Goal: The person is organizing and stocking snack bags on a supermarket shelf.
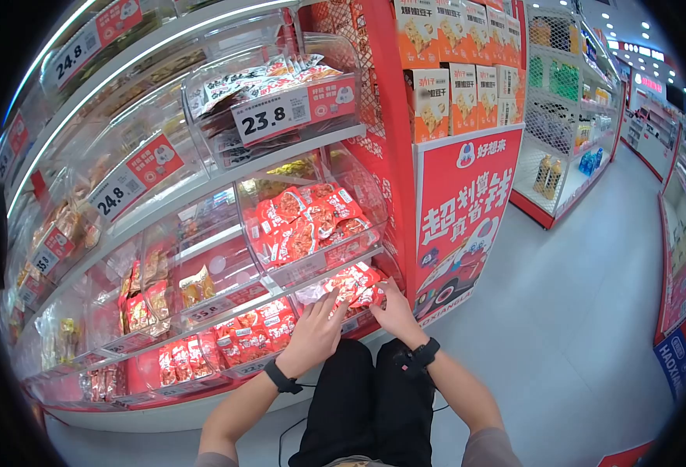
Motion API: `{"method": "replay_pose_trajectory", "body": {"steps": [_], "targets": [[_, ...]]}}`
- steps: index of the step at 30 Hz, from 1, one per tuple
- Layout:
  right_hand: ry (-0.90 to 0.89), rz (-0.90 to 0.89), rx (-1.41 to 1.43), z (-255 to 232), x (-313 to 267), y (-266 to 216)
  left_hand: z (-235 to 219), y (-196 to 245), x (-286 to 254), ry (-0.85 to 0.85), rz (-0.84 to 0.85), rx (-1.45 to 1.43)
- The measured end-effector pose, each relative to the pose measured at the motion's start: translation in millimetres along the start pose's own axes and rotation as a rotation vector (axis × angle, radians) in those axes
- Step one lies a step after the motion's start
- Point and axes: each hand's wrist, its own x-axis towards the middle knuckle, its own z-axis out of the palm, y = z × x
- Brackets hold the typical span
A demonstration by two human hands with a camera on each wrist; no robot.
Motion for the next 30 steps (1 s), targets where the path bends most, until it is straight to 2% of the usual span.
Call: {"method": "replay_pose_trajectory", "body": {"steps": [1,4,5,8,10,11,13,15,16,17,18,19,21,22,25,27,29,30], "targets": [[0.009,-0.072,-0.045,-11,-9,-24,-12,1,0,0.002,0.003,-0.061],[-0.025,-0.133,0.121,-28,3,-61,-46,-7,23,0.273,-0.011,-0.102],[0.132,-0.302,0.170,-27,11,-79,-56,-13,35,0.316,-0.043,-0.144],[0.195,-0.427,0.217,-29,46,-120,-63,-38,71,0.446,-0.177,-0.146],[0.158,-0.427,0.218,-22,79,-131,-52,-58,93,0.434,-0.293,-0.128],[0.153,-0.453,0.116,-16,96,-131,-46,-66,101,0.433,-0.347,-0.118],[0.159,-0.505,-0.082,-3,130,-125,-47,-71,110,0.223,-0.598,-0.132],[0.087,-0.515,-0.222,4,151,-120,-42,-74,114,0.049,-0.820,-0.135],[0.082,-0.515,-0.303,10,154,-118,-39,-87,115,-0.118,-0.844,-0.274],[0.079,-0.511,-0.384,14,161,-117,-32,-92,115,-0.204,-0.840,-0.276],[-0.098,-0.369,-0.486,10,161,-129,-32,-95,116,-0.238,-0.846,-0.345],[-0.175,-0.291,-0.501,13,162,-129,-31,-99,116,-0.278,-0.854,-0.418],[-0.336,-0.124,-0.532,19,163,-126,-33,-100,114,-0.274,-0.848,-0.401],[-0.418,-0.098,-0.530,19,168,-124,-35,-100,115,-0.275,-0.846,-0.399],[-0.473,-0.188,-0.708,19,172,-119,-43,-92,120,-0.270,-0.862,-0.407],[-0.413,-0.259,-0.743,20,169,-112,-44,-85,118,-0.165,-0.828,-0.372],[-0.521,-0.183,-0.732,21,172,-112,-43,-87,114,-0.071,-0.820,-0.409],[-0.428,-0.218,-0.746,25,174,-107,-35,-91,110,0.036,-0.748,-0.344]]}}
